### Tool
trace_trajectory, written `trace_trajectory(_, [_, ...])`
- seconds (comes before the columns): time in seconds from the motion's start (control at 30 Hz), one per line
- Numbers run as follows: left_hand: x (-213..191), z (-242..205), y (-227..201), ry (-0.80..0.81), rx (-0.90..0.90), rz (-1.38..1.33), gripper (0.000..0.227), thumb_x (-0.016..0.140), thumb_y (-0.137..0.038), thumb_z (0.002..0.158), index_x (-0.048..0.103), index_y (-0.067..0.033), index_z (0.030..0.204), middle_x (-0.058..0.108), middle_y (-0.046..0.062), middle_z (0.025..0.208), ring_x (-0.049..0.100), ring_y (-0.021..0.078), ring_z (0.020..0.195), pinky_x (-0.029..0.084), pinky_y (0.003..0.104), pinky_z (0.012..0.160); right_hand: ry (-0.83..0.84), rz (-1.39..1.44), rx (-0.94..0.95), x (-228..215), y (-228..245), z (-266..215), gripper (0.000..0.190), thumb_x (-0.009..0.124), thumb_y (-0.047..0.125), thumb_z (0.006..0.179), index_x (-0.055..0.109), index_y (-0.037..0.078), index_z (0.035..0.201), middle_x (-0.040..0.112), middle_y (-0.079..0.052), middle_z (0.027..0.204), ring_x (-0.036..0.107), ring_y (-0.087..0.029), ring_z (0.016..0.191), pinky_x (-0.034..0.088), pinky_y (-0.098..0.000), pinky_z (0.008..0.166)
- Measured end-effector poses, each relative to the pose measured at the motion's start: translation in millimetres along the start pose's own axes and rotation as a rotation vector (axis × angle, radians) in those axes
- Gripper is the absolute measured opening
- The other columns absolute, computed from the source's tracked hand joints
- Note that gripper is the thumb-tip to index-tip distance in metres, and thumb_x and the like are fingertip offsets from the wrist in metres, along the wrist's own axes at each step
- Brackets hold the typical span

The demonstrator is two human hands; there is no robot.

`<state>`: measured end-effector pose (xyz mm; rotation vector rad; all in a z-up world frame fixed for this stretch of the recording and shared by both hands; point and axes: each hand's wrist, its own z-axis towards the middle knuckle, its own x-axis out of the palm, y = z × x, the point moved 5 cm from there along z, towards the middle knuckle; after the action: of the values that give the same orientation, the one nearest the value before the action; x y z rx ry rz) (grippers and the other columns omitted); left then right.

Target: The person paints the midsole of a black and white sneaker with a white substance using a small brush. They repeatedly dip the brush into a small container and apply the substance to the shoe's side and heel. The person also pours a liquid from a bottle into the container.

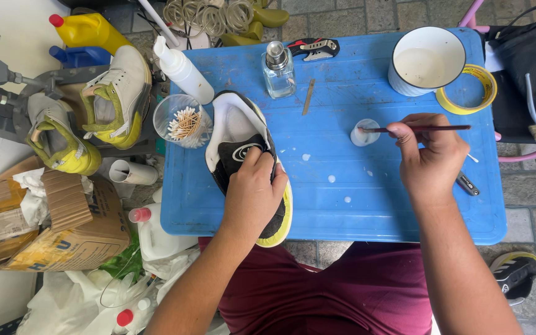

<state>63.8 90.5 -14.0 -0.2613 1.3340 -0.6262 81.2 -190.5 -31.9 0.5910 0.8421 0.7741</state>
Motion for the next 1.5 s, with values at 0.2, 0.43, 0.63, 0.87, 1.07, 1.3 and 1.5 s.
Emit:
trace_trajectory(0.2, [-0.2,3.2,0.8,0.050,-0.014,0.041,0.029,0.071,-0.022,0.096,0.060,0.0024,0.086,0.059,0.015,0.087,0.068,0.0313,0.066,0.058,0.039,0.058,-0.039,0.047,0.055,-3.8,-4.9,3.4,0.028,0.083,0.006,0.111,0.061,-0.005,0.099,0.074,-0.011,0.089,0.075,-0.015,0.082,0.058,-0.0229,0.073])
trace_trajectory(0.43, [-35.5,7.2,-33.3,-0.163,0.085,0.137,0.051,0.088,-0.026,0.080,0.054,-0.0025,0.109,0.055,0.020,0.116,0.062,0.0372,0.103,0.052,0.046,0.087,-0.038,0.050,0.122,1.9,-4.3,6.5,0.027,0.083,0.009,0.111,0.062,-0.004,0.098,0.074,-0.010,0.088,0.075,-0.014,0.080,0.059,-0.0252,0.076])
trace_trajectory(0.63, [34.8,50.9,-78.3,0.143,0.433,-0.061,0.095,0.090,-0.018,0.060,0.044,0.0057,0.140,0.054,0.024,0.135,0.056,0.0383,0.123,0.052,0.046,0.098,0.040,-0.039,-0.106,-9.9,18.9,11.8,0.028,0.085,0.011,0.110,0.062,-0.003,0.102,0.074,-0.012,0.098,0.074,-0.017,0.086,0.058,-0.0257,0.078])
trace_trajectory(0.87, [119.6,94.9,-77.8,0.309,0.408,-0.031,0.082,0.083,-0.007,0.072,0.043,-0.0027,0.143,0.068,0.015,0.113,0.067,0.0341,0.109,0.054,0.048,0.089,0.160,-0.208,-0.126,-4.0,26.0,14.6,0.024,0.086,0.013,0.100,0.065,-0.001,0.100,0.072,-0.012,0.098,0.071,-0.020,0.081,0.056,-0.0311,0.069])
trace_trajectory(1.07, [115.9,86.1,-79.7,0.174,0.493,-0.082,0.075,0.082,-0.004,0.065,0.048,-0.0021,0.132,0.068,0.013,0.104,0.069,0.0335,0.098,0.054,0.048,0.082,0.012,-0.128,0.083,-11.4,8.0,8.0,0.028,0.084,0.013,0.107,0.064,-0.001,0.095,0.072,-0.011,0.084,0.072,-0.019,0.076,0.054,-0.0273,0.066])
trace_trajectory(1.3, [111.2,85.4,-82.2,0.183,0.447,-0.006,0.063,0.086,-0.007,0.064,0.051,0.0005,0.116,0.067,0.017,0.100,0.071,0.0343,0.090,0.058,0.044,0.077,-0.003,-0.069,-0.070,-16.9,16.1,4.8,0.025,0.082,0.011,0.103,0.061,-0.003,0.101,0.071,-0.014,0.089,0.072,-0.019,0.077,0.058,-0.0289,0.070])
trace_trajectory(1.5, [120.6,92.2,-81.5,0.268,0.438,0.053,0.052,0.090,-0.012,0.064,0.055,0.0018,0.101,0.067,0.018,0.097,0.073,0.0324,0.088,0.061,0.038,0.074,0.018,-0.041,0.079,-9.2,-4.2,-4.0,0.027,0.082,0.012,0.108,0.060,-0.002,0.102,0.072,-0.011,0.089,0.073,-0.015,0.075,0.058,-0.0271,0.068])
